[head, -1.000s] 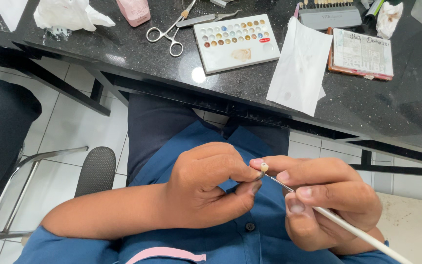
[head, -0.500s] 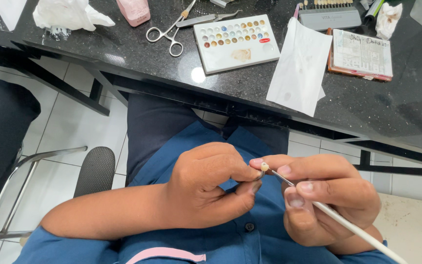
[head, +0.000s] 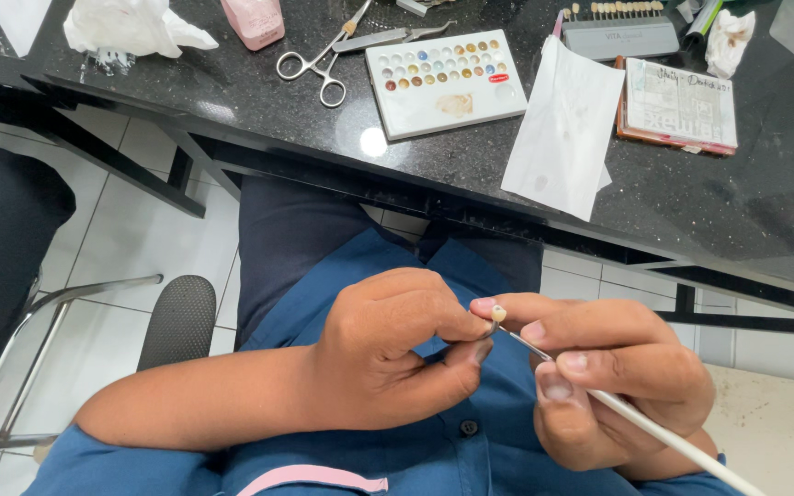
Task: The person holds a small tooth-shaped object with tweezers and applies material with a fine brush, repeatedly dipping the brush into a palette and smoothing the surface. The person rotates the object to access different sides and continues applying and blending material until the end of the clip.
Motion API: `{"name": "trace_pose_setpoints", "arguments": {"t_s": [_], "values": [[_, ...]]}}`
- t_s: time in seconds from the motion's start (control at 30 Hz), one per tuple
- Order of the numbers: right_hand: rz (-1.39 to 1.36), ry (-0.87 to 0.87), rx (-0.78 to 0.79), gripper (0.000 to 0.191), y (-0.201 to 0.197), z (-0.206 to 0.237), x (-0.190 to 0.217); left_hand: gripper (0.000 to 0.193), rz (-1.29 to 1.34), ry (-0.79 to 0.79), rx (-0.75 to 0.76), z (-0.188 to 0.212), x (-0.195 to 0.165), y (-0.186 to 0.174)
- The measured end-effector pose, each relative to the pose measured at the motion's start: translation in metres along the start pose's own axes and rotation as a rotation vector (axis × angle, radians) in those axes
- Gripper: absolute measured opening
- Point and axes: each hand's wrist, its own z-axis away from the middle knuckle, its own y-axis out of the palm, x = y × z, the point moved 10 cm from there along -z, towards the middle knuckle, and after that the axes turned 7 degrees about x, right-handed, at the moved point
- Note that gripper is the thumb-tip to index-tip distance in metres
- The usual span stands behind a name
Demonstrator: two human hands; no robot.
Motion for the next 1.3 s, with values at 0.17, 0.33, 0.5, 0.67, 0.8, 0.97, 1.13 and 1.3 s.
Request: {"name": "trace_pose_setpoints", "arguments": {"t_s": [0.17, 0.33, 0.5, 0.67, 0.8, 0.97, 1.13, 1.3], "values": [[0.006, 0.002, 0.036, 0.024, 0.003, 0.0, 0.0, 0.019, -0.024, -0.003, -0.008, 0.0, -0.001, -0.001], [-0.038, 0.008, -0.004, 0.023, -0.001, 0.004, -0.004, 0.019, -0.005, 0.004, -0.008, 0.002, 0.001, 0.0], [-0.095, 0.021, 0.025, 0.02, -0.002, 0.003, -0.013, 0.018, -0.041, -0.012, -0.035, -0.003, 0.004, -0.006], [-0.338, 0.058, -0.249, 0.016, -0.037, -0.01, -0.045, 0.015, -0.046, -0.07, -0.056, -0.031, 0.029, -0.026], [-0.182, 0.055, -0.321, 0.014, -0.089, -0.05, -0.072, 0.012, 0.007, -0.084, -0.033, -0.076, 0.06, -0.047], [-0.132, 0.02, -0.274, 0.017, -0.163, -0.141, -0.126, 0.015, 0.266, -0.172, 0.05, -0.176, 0.123, -0.051], [-0.247, 0.091, -0.375, 0.018, -0.199, -0.213, -0.199, 0.018, 0.311, -0.204, 0.159, -0.269, 0.182, -0.053], [-0.408, 0.185, -0.42, 0.019, -0.186, -0.236, -0.26, 0.017, 0.302, -0.163, 0.136, -0.306, 0.224, -0.082]]}}
